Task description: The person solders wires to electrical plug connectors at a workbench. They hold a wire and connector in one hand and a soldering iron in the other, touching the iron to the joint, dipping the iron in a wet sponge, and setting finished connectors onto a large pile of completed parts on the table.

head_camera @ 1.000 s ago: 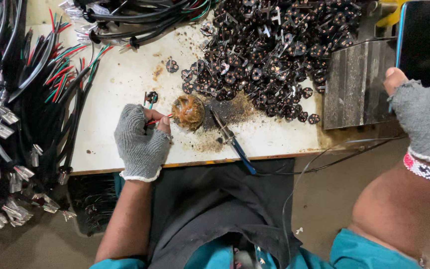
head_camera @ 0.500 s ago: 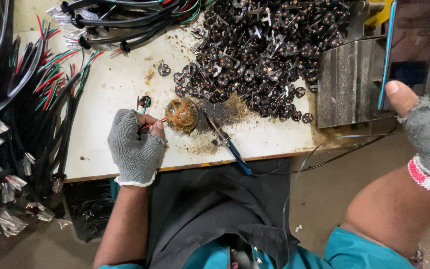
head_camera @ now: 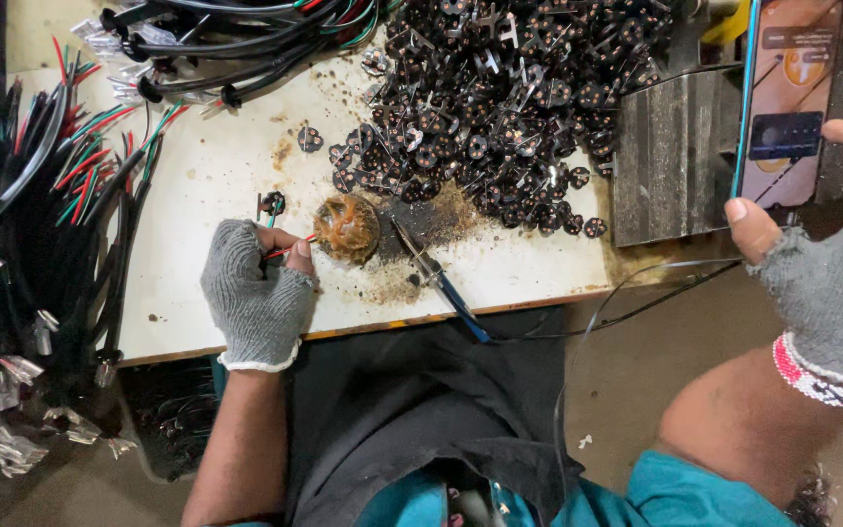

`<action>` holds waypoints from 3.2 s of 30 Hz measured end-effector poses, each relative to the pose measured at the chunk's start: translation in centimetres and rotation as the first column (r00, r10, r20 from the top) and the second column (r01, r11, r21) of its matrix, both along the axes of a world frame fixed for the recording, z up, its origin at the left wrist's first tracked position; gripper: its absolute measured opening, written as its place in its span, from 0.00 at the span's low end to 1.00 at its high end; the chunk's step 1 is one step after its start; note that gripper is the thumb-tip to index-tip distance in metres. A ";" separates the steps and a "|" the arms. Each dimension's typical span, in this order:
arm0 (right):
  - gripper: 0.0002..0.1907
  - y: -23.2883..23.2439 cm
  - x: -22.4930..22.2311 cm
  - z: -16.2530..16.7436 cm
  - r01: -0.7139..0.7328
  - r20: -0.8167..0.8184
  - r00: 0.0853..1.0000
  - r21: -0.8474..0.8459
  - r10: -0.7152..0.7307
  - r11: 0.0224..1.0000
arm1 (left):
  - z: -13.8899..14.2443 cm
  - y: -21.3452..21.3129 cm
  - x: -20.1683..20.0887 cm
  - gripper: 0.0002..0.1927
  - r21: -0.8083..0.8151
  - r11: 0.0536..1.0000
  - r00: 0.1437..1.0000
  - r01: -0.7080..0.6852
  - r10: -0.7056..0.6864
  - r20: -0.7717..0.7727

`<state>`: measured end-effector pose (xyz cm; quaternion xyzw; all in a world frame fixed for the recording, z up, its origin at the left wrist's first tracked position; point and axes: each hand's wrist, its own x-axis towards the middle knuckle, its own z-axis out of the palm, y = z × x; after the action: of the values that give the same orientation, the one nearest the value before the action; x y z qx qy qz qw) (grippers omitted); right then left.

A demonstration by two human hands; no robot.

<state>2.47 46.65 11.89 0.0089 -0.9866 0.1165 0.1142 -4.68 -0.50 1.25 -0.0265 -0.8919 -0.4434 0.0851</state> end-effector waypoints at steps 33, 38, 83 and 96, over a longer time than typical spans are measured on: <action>0.08 -13.1 18.2 -16.5 0.603 0.602 0.798 -0.797 -0.038 0.044 | 0.6 -0.1 -0.2 0.07 0.041 0.999 1.000 -0.009 0.009 -0.002; 0.29 -15.8 13.6 -15.3 0.298 0.466 0.742 -0.873 0.481 0.386 | 0.0 -0.2 0.1 0.07 0.061 0.998 1.000 -0.015 0.015 -0.005; 0.44 -5.1 -3.5 0.9 0.191 -0.164 0.973 0.167 -0.164 0.967 | -0.8 9.8 4.3 0.08 0.018 0.728 0.727 0.686 -0.686 0.022; 0.38 -0.9 -1.1 1.6 -0.062 -0.107 0.992 0.055 0.067 0.997 | -0.8 9.9 4.3 0.08 0.031 0.724 0.723 0.689 -0.689 0.048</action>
<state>1.40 45.73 13.51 0.0501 -0.9808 0.0938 0.1637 -0.37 9.38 0.49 -0.3426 -0.8179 -0.4489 -0.1106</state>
